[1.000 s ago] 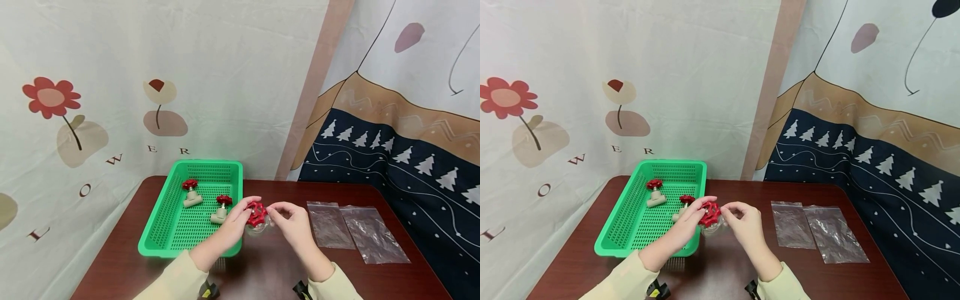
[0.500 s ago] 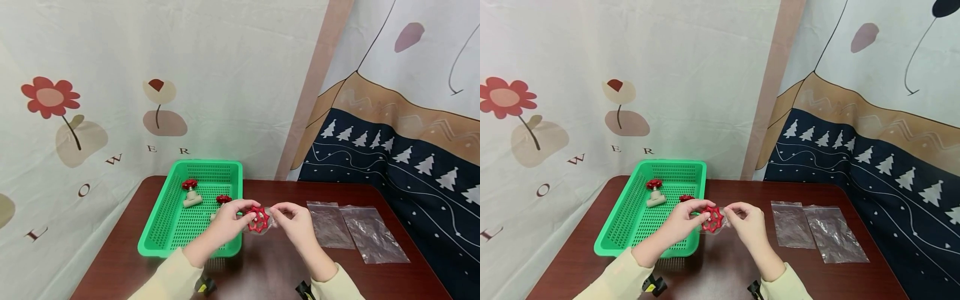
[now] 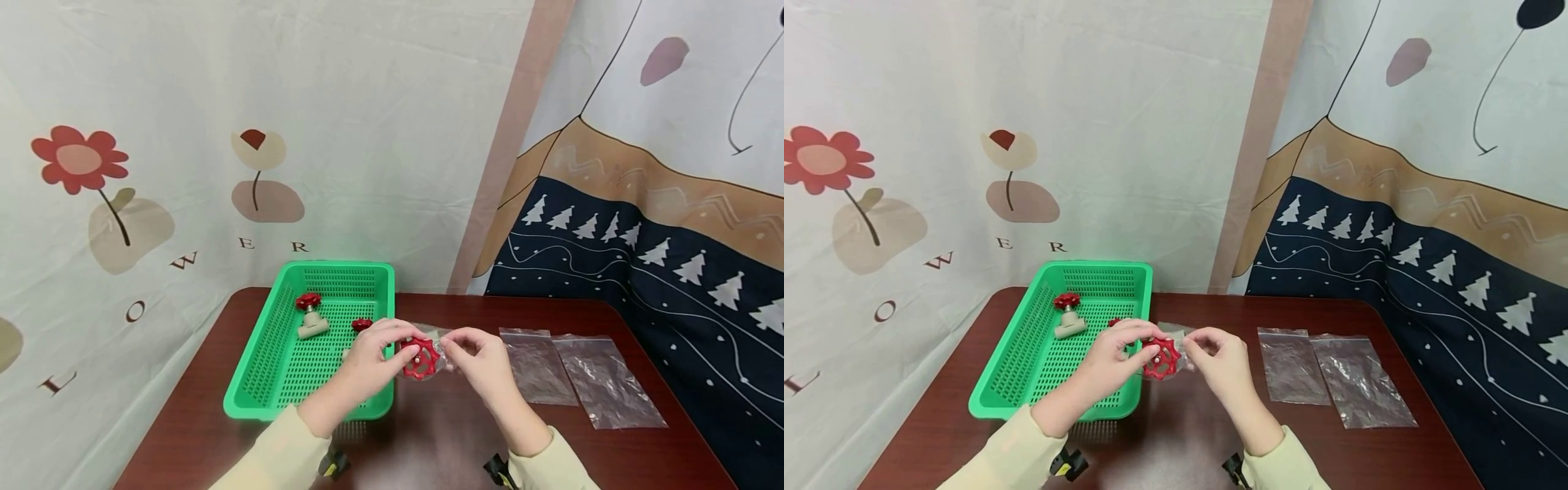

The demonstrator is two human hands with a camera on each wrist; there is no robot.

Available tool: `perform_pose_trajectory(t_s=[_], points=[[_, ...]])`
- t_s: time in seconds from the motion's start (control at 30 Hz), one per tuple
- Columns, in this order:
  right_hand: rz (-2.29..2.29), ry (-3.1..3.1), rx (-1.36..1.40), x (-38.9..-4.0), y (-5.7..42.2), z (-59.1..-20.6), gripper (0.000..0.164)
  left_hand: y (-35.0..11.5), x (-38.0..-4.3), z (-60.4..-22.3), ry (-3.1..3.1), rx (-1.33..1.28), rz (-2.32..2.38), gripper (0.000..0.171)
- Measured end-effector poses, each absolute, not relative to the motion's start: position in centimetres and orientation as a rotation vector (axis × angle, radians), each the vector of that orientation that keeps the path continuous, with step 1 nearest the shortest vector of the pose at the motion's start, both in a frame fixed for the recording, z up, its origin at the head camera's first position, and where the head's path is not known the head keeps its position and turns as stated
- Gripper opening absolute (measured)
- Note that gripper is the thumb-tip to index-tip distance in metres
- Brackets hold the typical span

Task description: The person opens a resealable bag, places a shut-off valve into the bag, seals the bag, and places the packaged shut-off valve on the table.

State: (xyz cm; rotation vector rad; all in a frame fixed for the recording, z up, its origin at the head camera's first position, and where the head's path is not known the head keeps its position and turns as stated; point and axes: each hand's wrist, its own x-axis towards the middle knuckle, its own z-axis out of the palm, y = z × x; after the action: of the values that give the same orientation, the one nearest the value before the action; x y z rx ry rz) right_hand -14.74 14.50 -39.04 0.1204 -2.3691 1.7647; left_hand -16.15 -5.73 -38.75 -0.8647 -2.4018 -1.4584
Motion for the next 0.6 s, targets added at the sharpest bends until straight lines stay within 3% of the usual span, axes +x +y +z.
perform_pose_trajectory(t_s=[0.13,0.27,0.37,0.6], points=[[1.698,-2.316,0.351,-14.6,14.9,-39.2,0.015,-5.8,-16.1,-38.8,-2.39,-0.833,-1.5,0.019],[1.696,-2.24,0.538,-14.3,15.6,-39.3,0.025,-5.9,-16.3,-38.7,-2.329,-0.835,-1.549,0.018],[1.552,-2.238,0.565,-14.3,15.9,-39.4,0.028,-5.9,-16.3,-38.6,-2.28,-0.833,-1.595,0.019],[1.252,-2.259,0.486,-14.7,15.7,-39.5,0.02,-5.5,-15.7,-37.4,-2.251,-0.736,-1.612,0.02]])
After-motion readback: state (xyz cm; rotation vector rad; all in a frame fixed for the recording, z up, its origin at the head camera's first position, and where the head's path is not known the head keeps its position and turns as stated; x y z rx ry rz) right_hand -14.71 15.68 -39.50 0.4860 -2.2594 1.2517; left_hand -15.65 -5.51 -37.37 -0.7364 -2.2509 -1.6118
